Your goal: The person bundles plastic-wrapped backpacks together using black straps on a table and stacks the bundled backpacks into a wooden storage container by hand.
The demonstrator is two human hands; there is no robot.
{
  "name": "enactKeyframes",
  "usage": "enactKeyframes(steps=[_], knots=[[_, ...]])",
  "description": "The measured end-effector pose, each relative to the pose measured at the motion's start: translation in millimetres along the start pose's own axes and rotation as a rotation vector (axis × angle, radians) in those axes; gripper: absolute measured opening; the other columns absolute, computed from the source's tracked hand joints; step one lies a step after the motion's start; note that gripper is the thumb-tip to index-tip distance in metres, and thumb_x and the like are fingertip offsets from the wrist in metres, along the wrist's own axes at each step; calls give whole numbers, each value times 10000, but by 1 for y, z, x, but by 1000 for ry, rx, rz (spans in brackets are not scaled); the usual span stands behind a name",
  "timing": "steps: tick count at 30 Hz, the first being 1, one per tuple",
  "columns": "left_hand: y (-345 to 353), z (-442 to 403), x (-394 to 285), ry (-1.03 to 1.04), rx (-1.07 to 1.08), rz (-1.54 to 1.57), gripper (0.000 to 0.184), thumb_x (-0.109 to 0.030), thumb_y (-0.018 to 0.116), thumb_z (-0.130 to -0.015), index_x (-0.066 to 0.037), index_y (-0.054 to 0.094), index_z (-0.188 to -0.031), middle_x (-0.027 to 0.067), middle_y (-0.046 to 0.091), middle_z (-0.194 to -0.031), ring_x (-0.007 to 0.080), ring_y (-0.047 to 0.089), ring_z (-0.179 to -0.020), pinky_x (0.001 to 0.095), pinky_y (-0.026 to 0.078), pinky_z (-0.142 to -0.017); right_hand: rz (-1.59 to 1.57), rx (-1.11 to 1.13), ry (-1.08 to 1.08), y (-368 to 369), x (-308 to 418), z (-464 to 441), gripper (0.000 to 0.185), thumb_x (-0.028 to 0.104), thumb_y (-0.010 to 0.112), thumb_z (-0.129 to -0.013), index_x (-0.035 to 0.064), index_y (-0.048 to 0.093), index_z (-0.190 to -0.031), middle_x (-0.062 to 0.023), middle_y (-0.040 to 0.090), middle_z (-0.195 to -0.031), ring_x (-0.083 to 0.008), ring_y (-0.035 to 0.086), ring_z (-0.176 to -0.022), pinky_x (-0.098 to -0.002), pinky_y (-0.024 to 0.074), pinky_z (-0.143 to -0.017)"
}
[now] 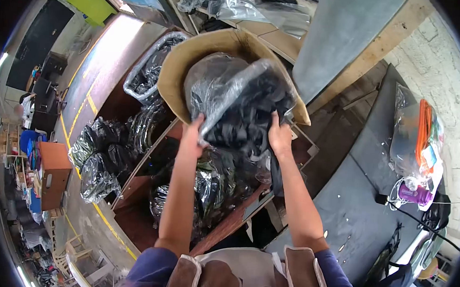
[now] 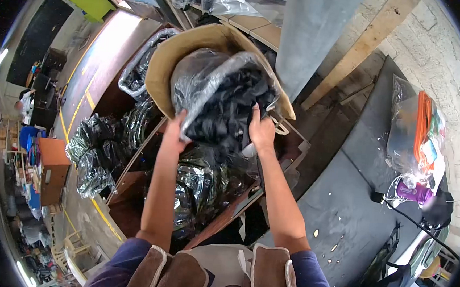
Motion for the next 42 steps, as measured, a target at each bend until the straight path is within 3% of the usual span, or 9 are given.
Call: enactKeyframes(steps=[4, 9, 18, 29, 31, 32, 39, 41, 42], knots=[[10, -30, -71, -41, -75, 88, 367, -383, 490, -1041, -131, 664, -1244, 138, 713, -1114, 354, 688, -965, 661, 556, -851, -94, 188, -112, -42, -4, 39, 790, 654, 457, -1025, -76, 757, -1000, -286, 731, -976, -428, 701, -1000, -426, 512, -935], [44, -87, -116, -136, 45, 177, 428, -344, 393, -1082, -33, 520, -1347, 261, 647, -1183, 500, 649, -1125, 739, 518, -936, -563, 483, -229, -97, -56, 157, 507, 405, 592, -1057, -22, 749, -835, -74, 739, -846, -159, 678, -851, -341, 522, -809], [152, -73, -35, -121, 50, 157, 291, -169, 428, -1037, -12, 474, -1277, 246, 578, -1206, 466, 630, -1185, 639, 583, -927, -411, 630, 279, -112, -180, 356, 309, 276, 732, -999, 16, 798, -845, -10, 689, -702, -42, 519, -654, -285, 410, -579], [110, 4, -96, -125, 18, -291, 722, -546, 687, -944, -132, 490, -1502, 172, 475, -1531, 386, 586, -1294, 586, 505, -1003, -575, 781, 235, -112, -108, 438, 169, 136, 725, -992, -25, 770, -967, -18, 727, -842, -87, 629, -774, -280, 506, -707], [87, -27, -151, 780, -498, -734, 1245, -417, 867, -766, -13, 86, -1647, 365, 338, -1572, 445, 431, -1446, 427, 367, -1213, -546, 720, 288, -110, -128, 458, 199, 152, 688, -1012, -22, 775, -1050, -50, 746, -881, -127, 657, -803, -300, 526, -750], [88, -23, -160, 786, -491, -721, 1245, -417, 867, -766, -13, 86, -1647, 365, 338, -1572, 445, 431, -1446, 427, 367, -1213, -398, 704, 199, -122, -113, 462, 212, 160, 678, -1017, -16, 774, -1086, -63, 750, -909, -144, 670, -833, -304, 528, -775], [114, 74, -174, 917, -395, -991, 995, -327, 779, -870, -38, 214, -1637, 372, 379, -1557, 452, 417, -1461, 487, 350, -1210, -804, 449, -104, -283, -34, 489, 143, 12, 596, -964, -39, 726, -999, -88, 715, -1005, -165, 654, -944, -295, 498, -853], [145, 117, -152, 1214, 18, -793, 810, -241, 744, -900, 32, 357, -1557, 318, 490, -1491, 402, 511, -1373, 487, 365, -1192, -460, 428, -159, -286, -30, 468, 71, -5, 596, -979, -19, 659, -1008, -58, 680, -969, -140, 636, -950, -289, 496, -855], [169, 180, -115, 952, 450, -668, 640, -230, 710, -942, 20, 447, -1470, 266, 537, -1436, 353, 528, -1348, 460, 386, -1178, -479, 401, -163, -270, -29, 461, 75, -9, 616, -990, -12, 641, -1060, -43, 669, -992, -121, 622, -951, -275, 495, -850]])
Point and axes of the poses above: each hand's wrist, its own z-axis away from the middle knuckle, its own y-axis out of the palm, x = y × z, the point moved 8 cm from there along -z, towards the middle knuckle
